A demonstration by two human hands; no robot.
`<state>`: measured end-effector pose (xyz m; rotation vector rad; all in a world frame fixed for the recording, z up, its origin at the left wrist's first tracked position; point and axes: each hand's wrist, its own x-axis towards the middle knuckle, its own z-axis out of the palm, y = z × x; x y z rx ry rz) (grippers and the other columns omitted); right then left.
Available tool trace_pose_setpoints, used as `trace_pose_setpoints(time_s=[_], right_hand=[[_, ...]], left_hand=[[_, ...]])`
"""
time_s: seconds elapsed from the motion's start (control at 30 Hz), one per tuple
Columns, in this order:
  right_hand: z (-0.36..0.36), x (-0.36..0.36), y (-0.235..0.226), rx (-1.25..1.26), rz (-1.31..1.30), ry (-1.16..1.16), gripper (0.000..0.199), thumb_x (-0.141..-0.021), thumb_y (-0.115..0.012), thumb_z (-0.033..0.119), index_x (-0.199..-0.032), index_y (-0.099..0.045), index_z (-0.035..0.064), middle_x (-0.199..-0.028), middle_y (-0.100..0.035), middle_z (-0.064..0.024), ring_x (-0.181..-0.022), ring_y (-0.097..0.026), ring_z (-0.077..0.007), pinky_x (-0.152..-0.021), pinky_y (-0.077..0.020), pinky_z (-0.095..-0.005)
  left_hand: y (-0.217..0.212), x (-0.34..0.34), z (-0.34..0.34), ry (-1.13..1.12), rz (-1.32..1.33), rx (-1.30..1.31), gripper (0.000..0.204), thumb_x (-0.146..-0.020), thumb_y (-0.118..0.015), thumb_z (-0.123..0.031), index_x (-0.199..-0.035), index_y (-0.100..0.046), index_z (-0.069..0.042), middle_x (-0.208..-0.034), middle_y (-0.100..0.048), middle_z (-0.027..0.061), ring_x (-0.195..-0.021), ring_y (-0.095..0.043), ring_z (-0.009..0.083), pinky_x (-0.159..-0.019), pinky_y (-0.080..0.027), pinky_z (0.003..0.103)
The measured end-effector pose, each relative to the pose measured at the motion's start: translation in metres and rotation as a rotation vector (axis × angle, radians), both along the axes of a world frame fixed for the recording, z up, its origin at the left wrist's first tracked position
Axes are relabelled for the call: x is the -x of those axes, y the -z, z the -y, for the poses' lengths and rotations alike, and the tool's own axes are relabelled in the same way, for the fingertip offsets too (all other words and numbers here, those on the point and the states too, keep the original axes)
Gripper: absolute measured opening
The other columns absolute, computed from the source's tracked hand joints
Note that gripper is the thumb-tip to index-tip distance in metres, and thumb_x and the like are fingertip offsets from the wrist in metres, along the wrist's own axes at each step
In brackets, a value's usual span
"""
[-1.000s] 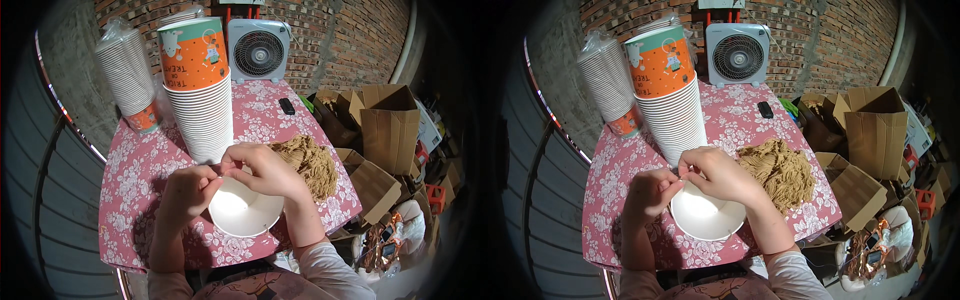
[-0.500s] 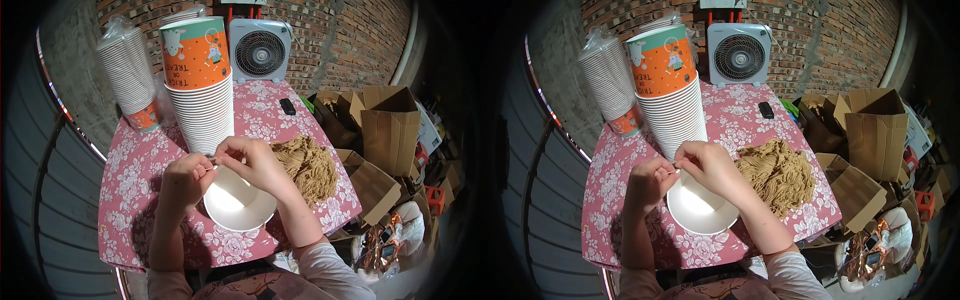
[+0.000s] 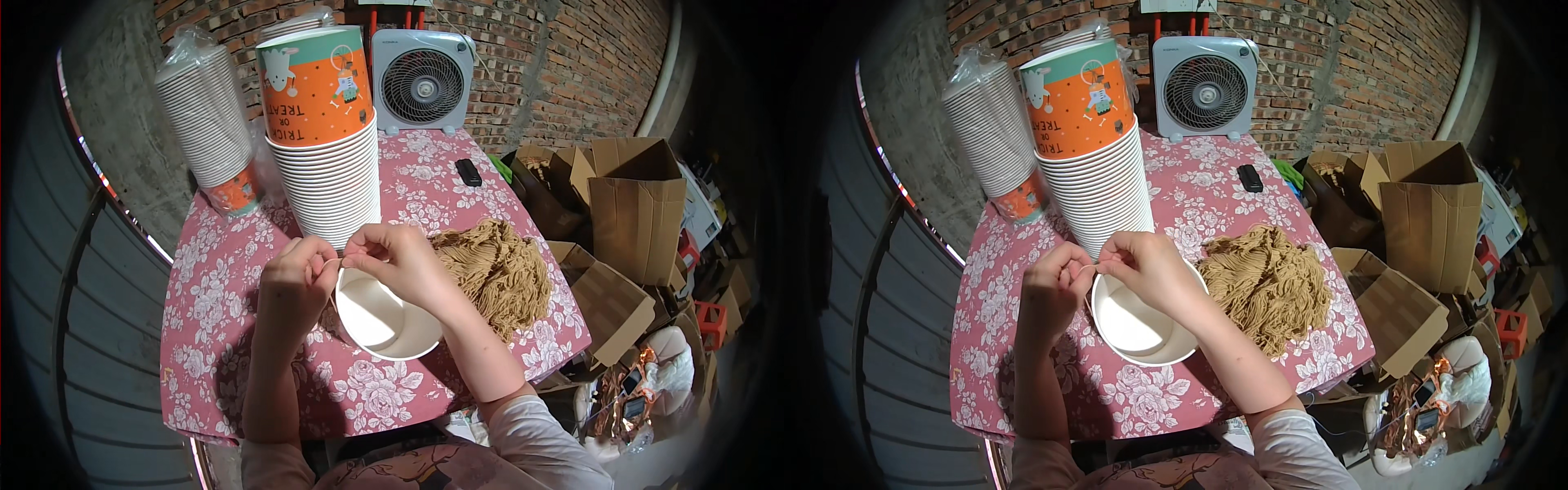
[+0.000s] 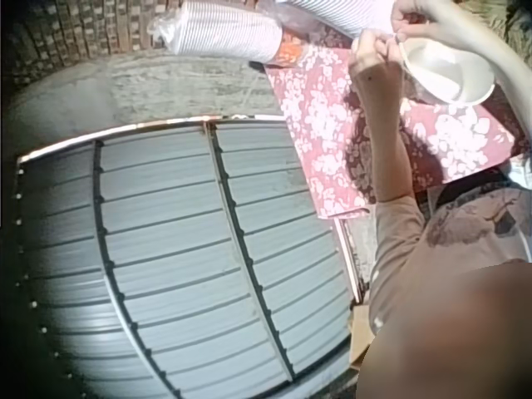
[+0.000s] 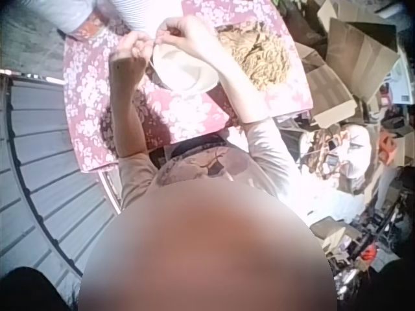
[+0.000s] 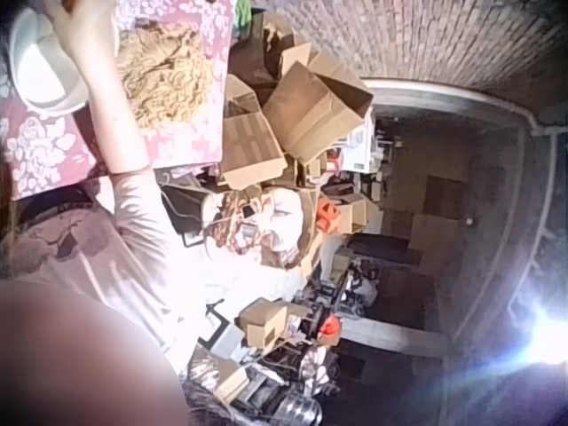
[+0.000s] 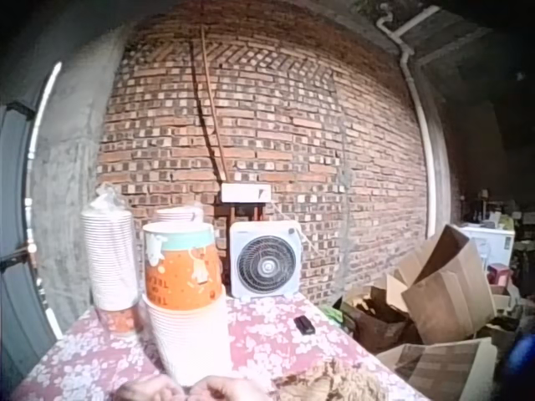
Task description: Attaching decorative strings to paper cups for assembly.
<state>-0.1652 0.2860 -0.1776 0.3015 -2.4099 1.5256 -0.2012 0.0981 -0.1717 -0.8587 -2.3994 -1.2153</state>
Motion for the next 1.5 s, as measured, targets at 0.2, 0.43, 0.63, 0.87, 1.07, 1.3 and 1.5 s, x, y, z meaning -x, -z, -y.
trace_pose_setpoints(time_s=[0.2,0.43,0.63,0.87,1.07,1.3,1.5], right_hand=[[0.008,0.007,0.007,-0.027,0.012,-0.005,0.015,-0.092,-0.077,0.009,-0.098,-0.071,-0.0034,-0.080,-0.069,-0.0034,-0.075,-0.062,-0.0058,-0.069,-0.0525,-0.0252],[0.010,0.010,0.010,-0.060,-0.039,-0.046,0.014,-0.092,-0.074,0.009,-0.099,-0.073,-0.0029,-0.081,-0.070,-0.0045,-0.075,-0.063,-0.0095,-0.070,-0.0531,-0.0276],[0.004,0.011,0.012,-0.058,-0.062,-0.048,0.014,-0.091,-0.073,0.008,-0.100,-0.073,-0.0021,-0.084,-0.071,-0.0058,-0.076,-0.064,-0.0110,-0.071,-0.0531,-0.0286],[0.008,0.011,0.010,-0.092,-0.089,-0.038,0.012,-0.092,-0.072,0.007,-0.100,-0.073,-0.0018,-0.085,-0.072,-0.0078,-0.076,-0.067,-0.0131,-0.071,-0.0541,-0.0300],[0.008,0.011,0.011,-0.024,-0.078,-0.010,0.014,-0.094,-0.072,0.010,-0.102,-0.071,-0.0014,-0.085,-0.072,-0.0084,-0.072,-0.065,-0.0150,-0.069,-0.0534,-0.0305],[0.010,0.012,0.012,-0.081,-0.195,-0.022,0.013,-0.094,-0.071,0.010,-0.101,-0.072,-0.0008,-0.086,-0.071,-0.0102,-0.073,-0.065,-0.0158,-0.068,-0.0519,-0.0316],[0.011,0.015,0.017,-0.098,-0.132,-0.038,0.012,-0.094,-0.071,0.008,-0.102,-0.073,-0.0007,-0.090,-0.073,-0.0109,-0.079,-0.069,-0.0183,-0.073,-0.0543,-0.0321]], left_hand=[[0.002,0.003,0.003,-0.043,-0.058,0.030,0.006,-0.087,-0.071,-0.005,-0.090,-0.066,-0.004,-0.069,-0.063,0.0097,-0.055,-0.061,0.0185,-0.053,-0.048,0.034],[0.000,0.004,0.003,0.011,0.176,-0.044,0.007,-0.090,-0.071,-0.009,-0.091,-0.066,-0.003,-0.061,-0.066,0.0094,-0.053,-0.067,0.0185,-0.051,-0.049,0.035],[0.000,0.002,0.004,-0.048,0.078,0.015,0.009,-0.087,-0.073,-0.009,-0.092,-0.068,-0.004,-0.061,-0.065,0.0092,-0.052,-0.066,0.0196,-0.052,-0.050,0.035],[0.000,-0.002,0.009,-0.083,-0.093,0.021,0.004,-0.079,-0.073,-0.005,-0.080,-0.069,-0.004,-0.061,-0.062,0.0098,-0.052,-0.064,0.0242,-0.053,-0.050,0.037],[-0.005,-0.004,0.005,-0.106,-0.225,-0.004,0.002,-0.081,-0.073,-0.004,-0.080,-0.071,-0.004,-0.059,-0.060,0.0092,-0.052,-0.063,0.0226,-0.052,-0.048,0.035],[-0.003,0.000,0.006,-0.055,-0.074,0.020,0.014,-0.083,-0.081,-0.016,-0.085,-0.075,-0.003,-0.058,-0.062,0.0089,-0.049,-0.062,0.0202,-0.052,-0.048,0.034],[0.005,0.008,0.010,-0.071,0.166,-0.080,0.018,-0.082,-0.082,-0.018,-0.089,-0.075,-0.003,-0.061,-0.066,0.0094,-0.054,-0.065,0.0232,-0.058,-0.053,0.034]])
